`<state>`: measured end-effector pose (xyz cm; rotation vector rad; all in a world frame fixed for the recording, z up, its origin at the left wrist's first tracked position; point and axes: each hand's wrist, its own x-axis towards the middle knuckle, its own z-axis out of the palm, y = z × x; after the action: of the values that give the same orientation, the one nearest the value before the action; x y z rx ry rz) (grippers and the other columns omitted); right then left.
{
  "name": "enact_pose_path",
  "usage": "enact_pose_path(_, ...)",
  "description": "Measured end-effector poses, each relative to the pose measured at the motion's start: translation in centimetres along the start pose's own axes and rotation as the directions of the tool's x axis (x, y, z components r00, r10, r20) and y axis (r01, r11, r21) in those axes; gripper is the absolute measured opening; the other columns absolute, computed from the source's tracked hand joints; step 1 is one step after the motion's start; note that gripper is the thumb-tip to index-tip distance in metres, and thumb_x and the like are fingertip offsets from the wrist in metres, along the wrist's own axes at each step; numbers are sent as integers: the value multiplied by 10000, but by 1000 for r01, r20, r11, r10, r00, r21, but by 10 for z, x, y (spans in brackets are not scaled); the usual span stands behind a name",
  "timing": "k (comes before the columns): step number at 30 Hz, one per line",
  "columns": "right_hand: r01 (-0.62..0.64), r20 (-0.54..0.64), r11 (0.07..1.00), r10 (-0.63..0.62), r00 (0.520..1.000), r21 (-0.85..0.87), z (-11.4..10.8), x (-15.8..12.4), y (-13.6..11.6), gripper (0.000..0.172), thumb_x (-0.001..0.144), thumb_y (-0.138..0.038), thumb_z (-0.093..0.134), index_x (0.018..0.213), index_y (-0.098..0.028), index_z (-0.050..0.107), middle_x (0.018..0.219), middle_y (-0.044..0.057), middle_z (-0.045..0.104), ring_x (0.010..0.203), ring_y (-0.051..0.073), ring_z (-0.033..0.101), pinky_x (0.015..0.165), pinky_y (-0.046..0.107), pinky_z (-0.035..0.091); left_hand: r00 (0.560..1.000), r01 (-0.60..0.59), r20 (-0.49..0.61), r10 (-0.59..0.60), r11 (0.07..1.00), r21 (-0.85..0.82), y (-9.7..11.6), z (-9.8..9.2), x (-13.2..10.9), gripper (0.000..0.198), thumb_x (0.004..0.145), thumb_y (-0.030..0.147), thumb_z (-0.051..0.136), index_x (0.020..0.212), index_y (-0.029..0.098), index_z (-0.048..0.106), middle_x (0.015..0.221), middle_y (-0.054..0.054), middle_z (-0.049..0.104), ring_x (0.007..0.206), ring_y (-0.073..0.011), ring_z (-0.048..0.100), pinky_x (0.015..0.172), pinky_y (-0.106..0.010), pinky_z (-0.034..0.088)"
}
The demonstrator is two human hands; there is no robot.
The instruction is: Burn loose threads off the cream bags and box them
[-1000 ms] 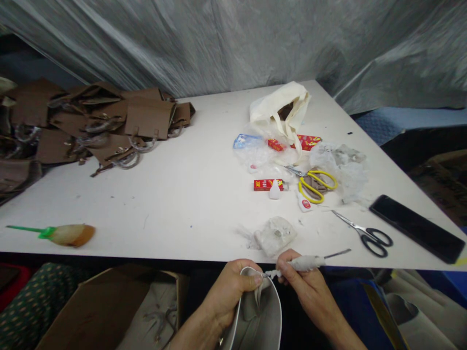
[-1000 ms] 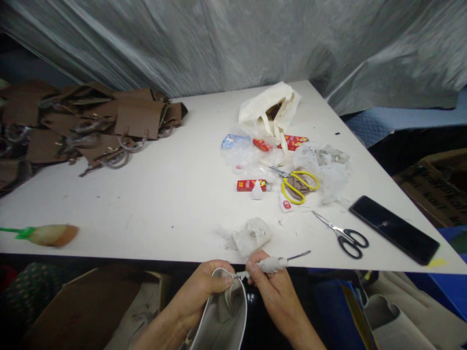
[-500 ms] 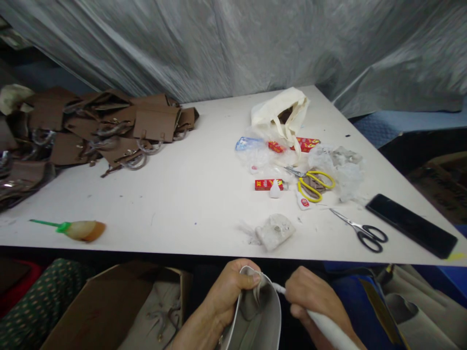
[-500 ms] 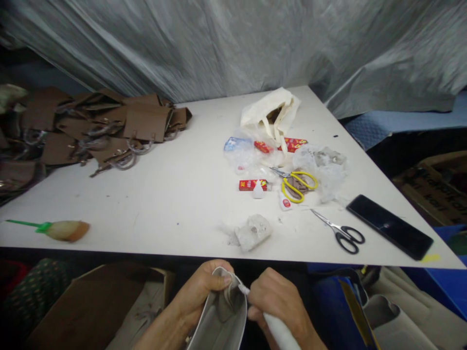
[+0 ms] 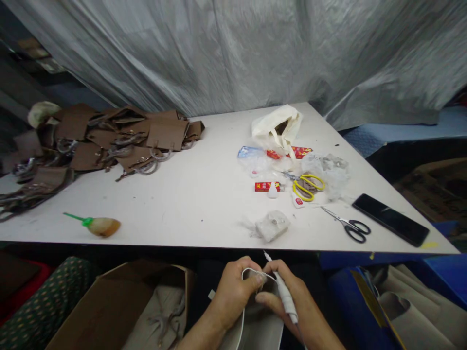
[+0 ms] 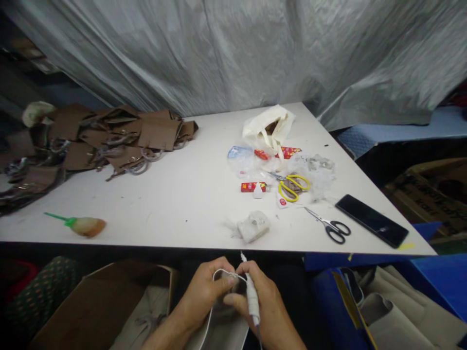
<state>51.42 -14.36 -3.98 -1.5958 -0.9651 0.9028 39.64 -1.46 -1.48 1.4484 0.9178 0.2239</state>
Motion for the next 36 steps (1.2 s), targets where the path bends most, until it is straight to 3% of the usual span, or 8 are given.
enact_pose_path(5, -32, -3, 999, 32, 999, 9, 12, -7, -11, 198, 871, -310, 746, 1011, -234, 628, 831, -40, 656, 741, 153, 590, 659, 217, 451, 980, -169, -77, 186, 969, 182, 4, -4, -20, 115, 764, 265, 677, 707, 172, 714, 755, -15, 628, 731, -182, 582, 687, -293, 412)
enact_pose_path(14, -42, 4, 997, 43, 999, -68, 16, -18, -18, 284, 858, -452, 756, 1014, -226, 685, 872, -5, 713, 756, 184, 630, 662, 250, 471, 975, -148, -150, 163, 983, 107, -2, -9, -40, 124, 695, 237, 790, 734, 177, 689, 698, 15, 652, 683, -158, 559, 644, -269, 408)
enact_pose_path(19, -100, 85, 995, 99, 991, 11, 16, -16, -20, 278, 843, -451, 756, 966, -207, 700, 845, 0, 715, 769, 198, 634, 671, 263, 488, 957, -179, -205, 206, 974, 141, -7, -7, -49, 77, 718, 221, 778, 721, 183, 711, 744, -10, 690, 750, -187, 612, 700, -283, 434)
enact_pose_path(22, -117, 90, 992, 112, 990, 55, 16, -18, -23, 262, 815, -445, 774, 859, -197, 704, 784, 0, 700, 730, 191, 613, 635, 259, 470, 961, -188, -180, 210, 974, 129, -6, -9, -56, 59, 742, 231, 757, 727, 183, 724, 780, -26, 715, 776, -200, 632, 721, -292, 440)
enact_pose_path(26, -98, 58, 995, 96, 994, 17, 19, -27, -23, 264, 797, -437, 791, 754, -195, 695, 674, -23, 636, 642, 160, 552, 558, 232, 412, 972, -230, -31, 232, 972, 55, -2, -19, -65, 36, 754, 198, 715, 733, 172, 729, 814, -49, 732, 822, -216, 644, 764, -306, 445)
enact_pose_path(30, -62, 11, 997, 63, 998, -41, 29, -34, -25, 283, 819, -458, 777, 748, -194, 706, 655, -25, 620, 607, 145, 529, 532, 220, 393, 983, -159, 75, 166, 983, -90, -3, -35, -70, 88, 767, 243, 751, 778, 157, 734, 779, -39, 709, 756, -187, 617, 731, -295, 445)
enact_pose_path(32, -7, -28, 996, 4, 1000, -93, 32, -37, -29, 288, 849, -461, 748, 742, -196, 707, 669, -19, 630, 613, 147, 543, 539, 222, 410, 988, -139, 37, 150, 967, -215, -6, -44, -73, 154, 804, 304, 756, 818, 151, 734, 769, -37, 704, 722, -167, 597, 718, -287, 444)
enact_pose_path(36, 111, -105, 981, -128, 986, -161, 19, -48, -40, 319, 880, -469, 722, 700, -209, 682, 628, -20, 608, 563, 145, 556, 494, 221, 428, 973, -182, -210, 99, 886, -427, -18, -66, -77, 239, 797, 368, 788, 770, 144, 710, 738, -27, 680, 731, -156, 586, 756, -285, 460)
